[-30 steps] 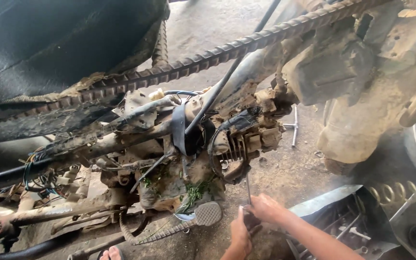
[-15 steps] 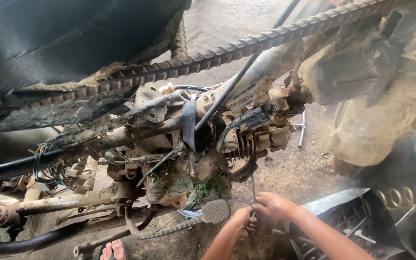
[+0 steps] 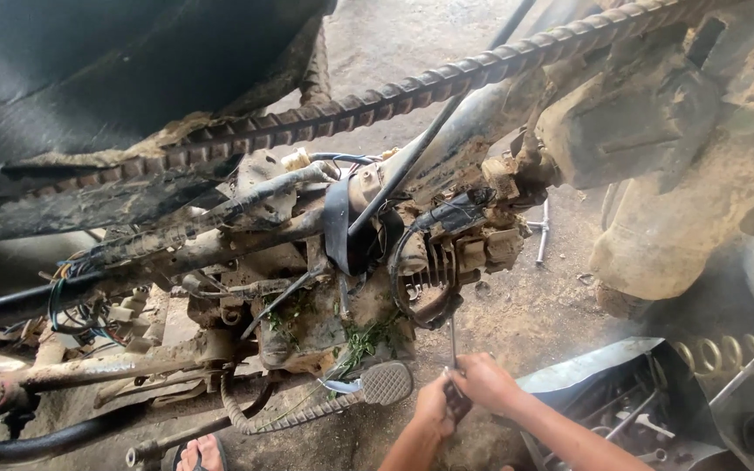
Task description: Repairing and adjusting internal components of a motorcycle engine using a hand tool.
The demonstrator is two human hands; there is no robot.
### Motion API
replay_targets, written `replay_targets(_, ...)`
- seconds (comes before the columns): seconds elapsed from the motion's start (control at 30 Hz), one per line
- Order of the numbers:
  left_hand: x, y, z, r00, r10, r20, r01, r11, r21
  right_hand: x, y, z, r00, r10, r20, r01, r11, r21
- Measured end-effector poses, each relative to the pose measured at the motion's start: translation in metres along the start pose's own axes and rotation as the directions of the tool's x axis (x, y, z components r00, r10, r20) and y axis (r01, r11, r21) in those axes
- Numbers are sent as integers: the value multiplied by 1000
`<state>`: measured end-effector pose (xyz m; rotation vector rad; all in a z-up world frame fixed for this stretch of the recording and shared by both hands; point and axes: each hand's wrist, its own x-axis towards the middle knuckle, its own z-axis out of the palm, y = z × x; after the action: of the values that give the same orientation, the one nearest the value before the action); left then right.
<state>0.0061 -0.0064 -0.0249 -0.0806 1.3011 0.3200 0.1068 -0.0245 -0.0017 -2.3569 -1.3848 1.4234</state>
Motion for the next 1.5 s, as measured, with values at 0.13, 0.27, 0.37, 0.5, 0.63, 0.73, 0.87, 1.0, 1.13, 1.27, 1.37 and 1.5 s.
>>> replay_targets(0.13, 21, 6, -3, 979, -183, 90, 147, 938, 315, -15, -15, -22, 1000, -6, 26, 6, 1000, -3)
replay_targets(0.27, -6, 25, 4, 963, -228, 143, 76, 741, 667, 1, 11, -21, 978, -86, 188, 118, 979, -167)
replay_targets(0.37, 3, 12, 0, 965, -180, 193, 64, 869, 491, -14, -1, -28, 979, -1, 205, 15, 997, -69)
replay_targets(0.5, -48, 4, 3, 987, 28, 158, -58, 980, 192, 2, 3, -17, 983, 2, 184, 15, 996, -92)
replay_targets(0.63, -54, 2, 11, 1000, 6, 13, -9, 975, 222, 4, -1, -8, 991, 43, 123, -33, 996, -80)
replay_targets(0.73, -33, 2, 6, 999, -43, 13, 38, 966, 255, 5, 3, -7, 994, 19, 105, -12, 998, -65)
replay_targets(0.87, 21, -6, -10, 986, -112, 124, 73, 957, 281, 9, 15, -9, 990, -127, 54, 133, 984, -120)
replay_targets(1.0, 61, -12, -18, 942, -201, 267, 133, 958, 254, -3, 6, -26, 981, -150, 125, 159, 985, -61)
replay_targets(1.13, 23, 12, -7, 947, -253, 195, 165, 910, 379, 5, 15, -23, 949, -268, 164, 287, 952, -103)
replay_targets(1.27, 4, 15, -11, 991, -71, 114, 24, 928, 372, 4, 5, -15, 977, -88, 194, 118, 981, -151)
replay_targets(1.37, -33, 17, -2, 998, -37, 51, 25, 973, 229, -14, -26, -12, 979, 76, 190, -94, 991, 90)
replay_targets(1.5, -30, 16, 0, 998, -57, 31, 56, 997, 48, -9, -20, -8, 982, 119, 146, -128, 990, 52)
